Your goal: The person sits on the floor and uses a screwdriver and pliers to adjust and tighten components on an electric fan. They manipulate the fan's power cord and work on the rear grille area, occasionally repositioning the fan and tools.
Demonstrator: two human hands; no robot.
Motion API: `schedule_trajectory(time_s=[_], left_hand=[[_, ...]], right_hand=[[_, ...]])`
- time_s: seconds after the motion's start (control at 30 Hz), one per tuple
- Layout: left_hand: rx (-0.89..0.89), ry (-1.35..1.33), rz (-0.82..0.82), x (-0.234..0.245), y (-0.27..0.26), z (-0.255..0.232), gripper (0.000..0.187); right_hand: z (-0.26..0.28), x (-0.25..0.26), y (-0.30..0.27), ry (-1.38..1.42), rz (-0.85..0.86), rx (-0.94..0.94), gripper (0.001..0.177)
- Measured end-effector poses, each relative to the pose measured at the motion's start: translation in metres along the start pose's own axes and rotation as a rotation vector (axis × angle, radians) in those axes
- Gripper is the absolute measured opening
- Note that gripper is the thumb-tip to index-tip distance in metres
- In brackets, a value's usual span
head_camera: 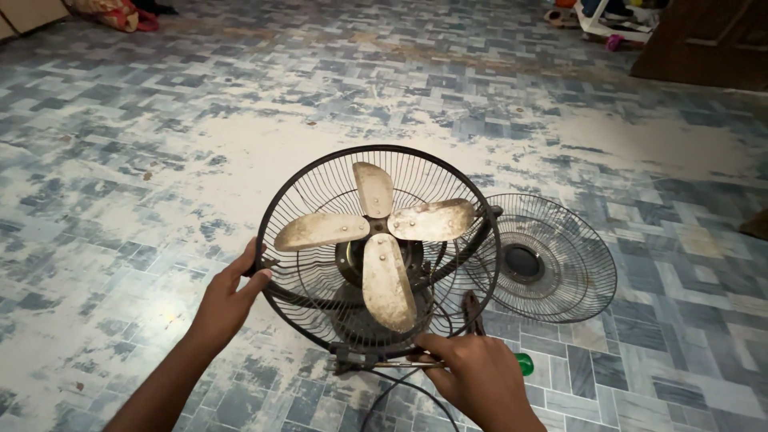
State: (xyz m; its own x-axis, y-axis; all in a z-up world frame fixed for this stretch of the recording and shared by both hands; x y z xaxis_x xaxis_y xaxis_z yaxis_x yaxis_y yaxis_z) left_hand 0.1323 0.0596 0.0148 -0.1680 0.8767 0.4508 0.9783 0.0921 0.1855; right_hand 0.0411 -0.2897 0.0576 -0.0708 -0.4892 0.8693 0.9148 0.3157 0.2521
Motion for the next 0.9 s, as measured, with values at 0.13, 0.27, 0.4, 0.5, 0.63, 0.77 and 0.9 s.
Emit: schedule_trajectory(time_s=[0.13,0.27,0.4,0.5,0.63,0.77,0.9], left_hand=[[0.091,-0.043,0.027,0.001,0.001,0.009,0.062],[0.035,-0.058,0.031,-0.001,0.002,0.002,0.061],[-0.021,-0.048,0.055,-0.006,0.002,-0.002,0.060],[0.080,-0.036,0.115,0.002,0.004,0.005,0.061],[0.096,0.004,0.272,-0.003,0.007,-0.005,0.072],[0.048,0.392,0.364,-0.006,-0.018,-0.018,0.103],[0.019,0.575,0.437,-0.019,-0.051,-0.024,0.095]], right_hand=[[0.001,0.000,0.003,0.016,0.003,0.000,0.028],[0.000,-0.003,0.005,0.005,0.046,-0.034,0.025],[-0.003,-0.004,0.006,-0.027,0.062,-0.060,0.026],[-0.001,-0.004,0.005,-0.010,0.027,-0.041,0.022],[-0.002,-0.003,0.002,0.002,0.020,-0.042,0.027],[-0.002,-0.003,0.001,-0.004,0.006,-0.061,0.030],[-0.011,-0.015,-0.003,-0.054,0.109,-0.158,0.033]])
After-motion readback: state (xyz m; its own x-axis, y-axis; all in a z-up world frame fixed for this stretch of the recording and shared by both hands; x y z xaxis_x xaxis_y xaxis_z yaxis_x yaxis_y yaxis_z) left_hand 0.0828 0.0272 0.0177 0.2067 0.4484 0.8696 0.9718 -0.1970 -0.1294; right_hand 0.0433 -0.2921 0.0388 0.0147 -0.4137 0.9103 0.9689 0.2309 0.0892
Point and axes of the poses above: each hand's wrist, its own y-axis towards the middle knuckle, its own x-axis out of the back of the hand, z = x × y, the point moved 8 cm from there along y, towards the middle knuckle, and after that the axes turned 2 degrees about y, right-handed, at the moved point
